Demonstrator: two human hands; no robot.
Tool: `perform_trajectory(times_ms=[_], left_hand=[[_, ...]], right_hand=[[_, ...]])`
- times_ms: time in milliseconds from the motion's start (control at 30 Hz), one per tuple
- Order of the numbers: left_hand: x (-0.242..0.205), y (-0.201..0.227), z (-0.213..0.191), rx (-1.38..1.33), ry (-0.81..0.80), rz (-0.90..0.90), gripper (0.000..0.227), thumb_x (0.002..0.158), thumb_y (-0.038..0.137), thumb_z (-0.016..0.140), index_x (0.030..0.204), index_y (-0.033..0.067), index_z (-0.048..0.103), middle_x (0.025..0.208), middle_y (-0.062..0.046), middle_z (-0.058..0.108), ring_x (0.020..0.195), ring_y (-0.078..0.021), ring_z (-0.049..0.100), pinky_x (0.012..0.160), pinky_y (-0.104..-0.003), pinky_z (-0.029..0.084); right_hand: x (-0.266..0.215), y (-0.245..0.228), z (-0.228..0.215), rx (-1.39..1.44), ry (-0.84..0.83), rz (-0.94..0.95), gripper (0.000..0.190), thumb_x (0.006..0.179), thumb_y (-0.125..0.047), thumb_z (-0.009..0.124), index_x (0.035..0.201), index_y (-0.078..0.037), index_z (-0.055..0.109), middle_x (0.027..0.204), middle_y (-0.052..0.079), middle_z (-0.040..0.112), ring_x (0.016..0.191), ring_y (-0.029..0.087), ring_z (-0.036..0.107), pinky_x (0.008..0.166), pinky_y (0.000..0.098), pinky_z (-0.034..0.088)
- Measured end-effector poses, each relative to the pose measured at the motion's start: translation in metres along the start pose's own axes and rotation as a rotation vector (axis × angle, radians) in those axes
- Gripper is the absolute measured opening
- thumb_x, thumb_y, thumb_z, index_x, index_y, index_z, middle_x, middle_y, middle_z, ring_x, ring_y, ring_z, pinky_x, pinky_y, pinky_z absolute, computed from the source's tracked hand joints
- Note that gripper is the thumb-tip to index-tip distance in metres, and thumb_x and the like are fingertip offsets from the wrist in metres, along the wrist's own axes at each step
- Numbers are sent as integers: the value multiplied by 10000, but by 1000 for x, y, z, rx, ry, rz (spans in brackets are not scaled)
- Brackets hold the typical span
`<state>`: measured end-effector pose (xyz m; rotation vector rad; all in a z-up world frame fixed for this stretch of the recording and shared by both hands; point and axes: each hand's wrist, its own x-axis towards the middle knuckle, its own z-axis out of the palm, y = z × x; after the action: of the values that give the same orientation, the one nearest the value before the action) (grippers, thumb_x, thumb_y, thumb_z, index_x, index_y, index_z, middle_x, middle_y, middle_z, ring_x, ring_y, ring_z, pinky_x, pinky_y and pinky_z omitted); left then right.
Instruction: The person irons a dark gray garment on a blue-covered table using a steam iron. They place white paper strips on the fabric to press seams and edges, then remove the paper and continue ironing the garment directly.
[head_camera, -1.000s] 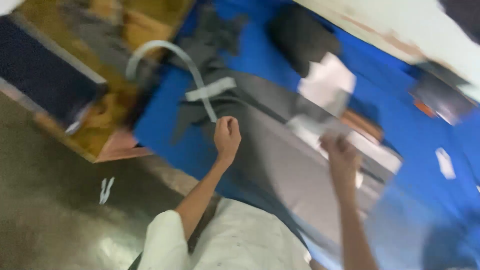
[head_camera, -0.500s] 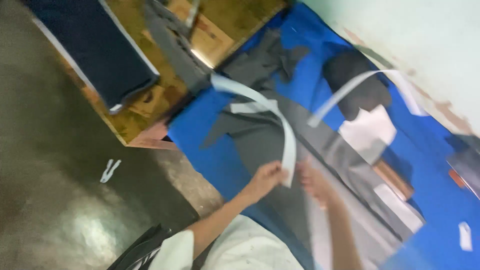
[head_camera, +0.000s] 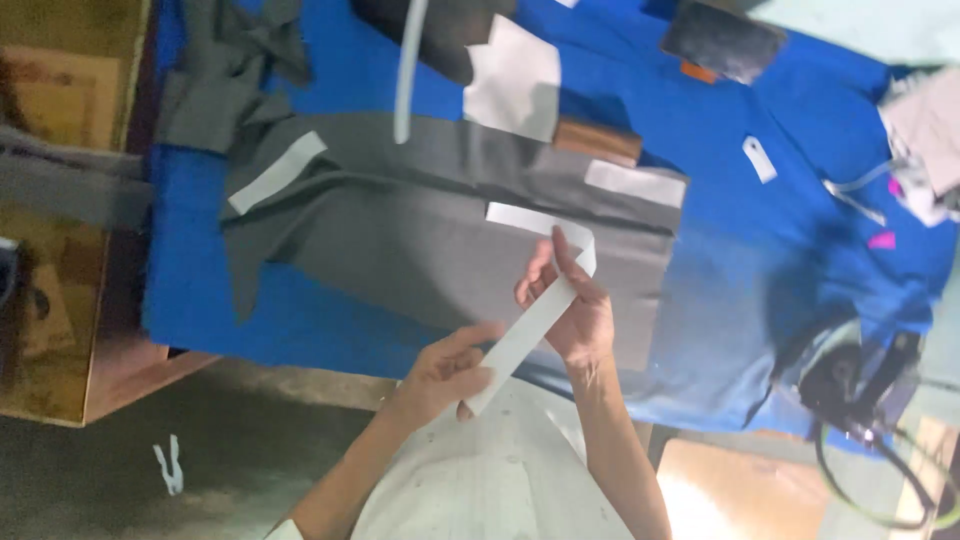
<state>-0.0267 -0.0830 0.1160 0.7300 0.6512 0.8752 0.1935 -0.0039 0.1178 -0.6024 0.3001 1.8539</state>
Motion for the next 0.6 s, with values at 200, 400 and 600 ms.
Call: perform_trajectory(times_ms=[200,400,600], left_hand=[[-6,10,-24,-615,24,271,411,952,79,506,1321,-81,589,1404,-305,588,1258,-475,593,1046,-698,422],[6,30,-60,-176,670,5,444,1011,81,519,1435,-51,526,1343,-173,662,1264,-289,630,1146,-482,451],[-7,-18,-138,248,921,-114,369,1052,249,685,749,39,658,562,-111,586,414,-163,520,488,-351,579]], right_hand=[[-30,-31,-86,149,203,-211,228,965,-172,622,1185,-115,634,932,-20,638,954,213,626,877,483,499],[-64,-40,-169,-284,321,-276,128,895,-286,783,968,-240,689,1013,-26,673,1057,178,642,948,403,475],[-75,-32,-164,-541,598,-304,167,1037,-189,634,1203,-185,649,998,28,747,865,126,738,705,245,587]])
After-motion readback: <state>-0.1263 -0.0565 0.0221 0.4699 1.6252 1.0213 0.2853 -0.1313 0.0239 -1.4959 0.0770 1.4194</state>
